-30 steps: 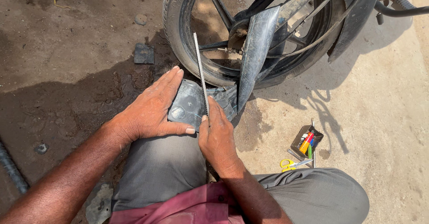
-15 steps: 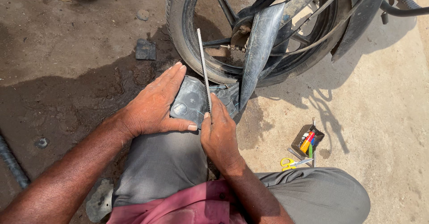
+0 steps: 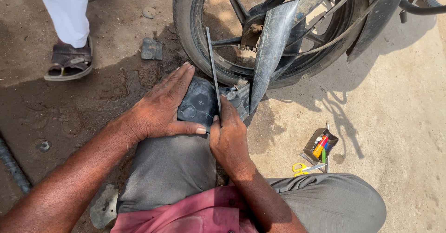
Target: The person sits on the ground and uses a metal file to roughen the surface of a motorcycle inner tube. They hold the tube with one hand and rub the file back and forth over a marked area to prepare it for patching.
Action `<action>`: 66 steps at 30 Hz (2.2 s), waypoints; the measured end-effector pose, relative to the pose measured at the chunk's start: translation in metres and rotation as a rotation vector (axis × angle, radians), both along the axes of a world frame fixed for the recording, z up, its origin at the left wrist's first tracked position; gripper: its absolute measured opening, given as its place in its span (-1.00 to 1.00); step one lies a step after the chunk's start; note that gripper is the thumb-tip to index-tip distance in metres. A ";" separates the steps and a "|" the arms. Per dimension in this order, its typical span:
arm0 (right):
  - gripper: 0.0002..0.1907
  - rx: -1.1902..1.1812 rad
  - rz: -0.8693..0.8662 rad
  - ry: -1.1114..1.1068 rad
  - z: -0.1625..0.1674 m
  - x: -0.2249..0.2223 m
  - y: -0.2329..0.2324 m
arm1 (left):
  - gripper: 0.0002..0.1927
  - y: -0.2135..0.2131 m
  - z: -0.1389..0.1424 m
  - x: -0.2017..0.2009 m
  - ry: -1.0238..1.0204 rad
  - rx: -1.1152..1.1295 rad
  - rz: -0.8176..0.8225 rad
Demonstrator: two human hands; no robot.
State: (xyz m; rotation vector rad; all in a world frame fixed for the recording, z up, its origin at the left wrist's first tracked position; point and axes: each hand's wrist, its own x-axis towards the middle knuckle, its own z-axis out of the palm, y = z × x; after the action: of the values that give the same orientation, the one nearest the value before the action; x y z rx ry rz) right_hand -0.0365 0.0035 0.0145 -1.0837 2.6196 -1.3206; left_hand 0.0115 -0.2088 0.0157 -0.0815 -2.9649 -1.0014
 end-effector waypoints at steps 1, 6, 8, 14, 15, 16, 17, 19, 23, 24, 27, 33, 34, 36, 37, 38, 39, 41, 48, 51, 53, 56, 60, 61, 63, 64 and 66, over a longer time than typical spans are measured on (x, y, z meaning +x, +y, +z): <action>-0.51 0.008 0.004 0.033 0.000 0.000 0.000 | 0.48 0.000 0.000 0.000 -0.013 -0.008 0.004; -0.52 0.057 0.003 0.081 -0.001 0.001 -0.001 | 0.50 0.002 0.000 -0.002 -0.100 -0.007 0.027; -0.52 0.031 0.005 -0.025 -0.001 0.001 0.000 | 0.49 0.001 0.000 -0.002 -0.105 -0.006 0.033; -0.49 0.064 0.008 -0.042 0.000 0.000 0.000 | 0.50 0.001 -0.001 0.000 -0.079 -0.010 0.015; -0.48 0.055 0.002 -0.072 0.001 0.000 0.000 | 0.50 0.001 -0.001 0.000 -0.078 -0.009 0.016; -0.48 0.052 0.007 -0.052 0.001 0.000 0.000 | 0.50 0.000 -0.001 -0.001 -0.078 -0.008 0.017; -0.49 0.050 0.013 -0.033 0.001 0.000 0.000 | 0.51 0.000 -0.002 -0.001 -0.078 -0.007 0.018; -0.49 0.042 0.018 -0.019 0.001 0.001 0.000 | 0.50 0.001 -0.002 -0.001 -0.076 0.015 0.023; -0.51 0.046 0.013 -0.049 0.000 0.001 0.001 | 0.48 0.001 -0.003 0.000 -0.041 0.041 0.021; -0.52 0.053 0.011 -0.059 -0.001 0.001 0.001 | 0.48 0.001 -0.004 0.001 -0.008 0.038 0.015; -0.51 0.062 -0.005 0.039 -0.003 0.001 0.000 | 0.48 0.000 -0.004 0.001 0.049 0.023 0.003; -0.49 0.054 0.027 0.071 -0.005 0.000 -0.001 | 0.47 -0.001 -0.001 -0.001 0.029 0.010 0.011; -0.49 0.067 0.018 0.040 -0.005 0.000 -0.001 | 0.47 0.000 0.000 0.000 0.037 0.017 0.016; -0.48 0.093 0.001 -0.021 -0.005 0.000 0.000 | 0.47 0.000 0.000 0.001 0.041 0.029 0.018; -0.48 0.092 0.004 -0.021 -0.005 0.000 0.000 | 0.47 0.000 0.001 0.001 0.036 0.032 0.015; -0.48 0.091 0.006 -0.021 -0.005 0.000 0.000 | 0.48 -0.001 0.001 0.000 0.031 0.036 0.012; -0.48 0.091 0.008 -0.020 -0.005 0.000 0.001 | 0.48 -0.001 0.001 0.000 0.024 0.029 0.011; -0.49 0.059 0.022 -0.016 -0.005 0.000 0.000 | 0.49 -0.001 0.000 -0.001 0.009 0.016 0.009; -0.58 0.110 0.120 0.395 -0.008 -0.003 0.001 | 0.47 0.000 -0.005 0.000 0.024 -0.009 0.012; -0.77 0.239 0.162 0.757 -0.008 -0.004 0.002 | 0.46 0.001 -0.006 0.001 0.016 -0.017 0.017; -0.75 0.265 0.149 0.756 -0.006 -0.004 0.002 | 0.46 0.001 -0.006 0.001 0.003 -0.028 0.018; -0.63 0.192 0.110 0.566 -0.002 -0.003 0.001 | 0.45 0.000 -0.005 0.001 0.050 -0.028 0.011; -0.58 0.195 0.123 0.505 0.004 0.000 0.000 | 0.45 0.000 -0.002 0.001 0.055 -0.012 -0.002; -0.56 0.154 0.100 0.410 0.004 0.000 0.000 | 0.46 0.000 -0.001 0.000 0.054 -0.009 -0.005; -0.51 0.072 0.057 0.220 0.006 0.000 0.000 | 0.47 0.000 0.000 -0.001 0.009 0.000 -0.002; -0.51 0.065 0.046 0.180 0.007 0.000 0.001 | 0.49 0.000 0.001 -0.002 -0.034 0.004 0.004; -0.50 0.050 0.025 0.099 0.009 -0.002 0.002 | 0.50 0.000 0.002 -0.002 -0.067 0.011 0.013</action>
State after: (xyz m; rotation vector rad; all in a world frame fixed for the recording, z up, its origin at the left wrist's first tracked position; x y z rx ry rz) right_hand -0.0383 0.0052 0.0234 -1.2007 2.6830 -1.2198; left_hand 0.0097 -0.2089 0.0181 -0.0295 -3.0153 -1.0391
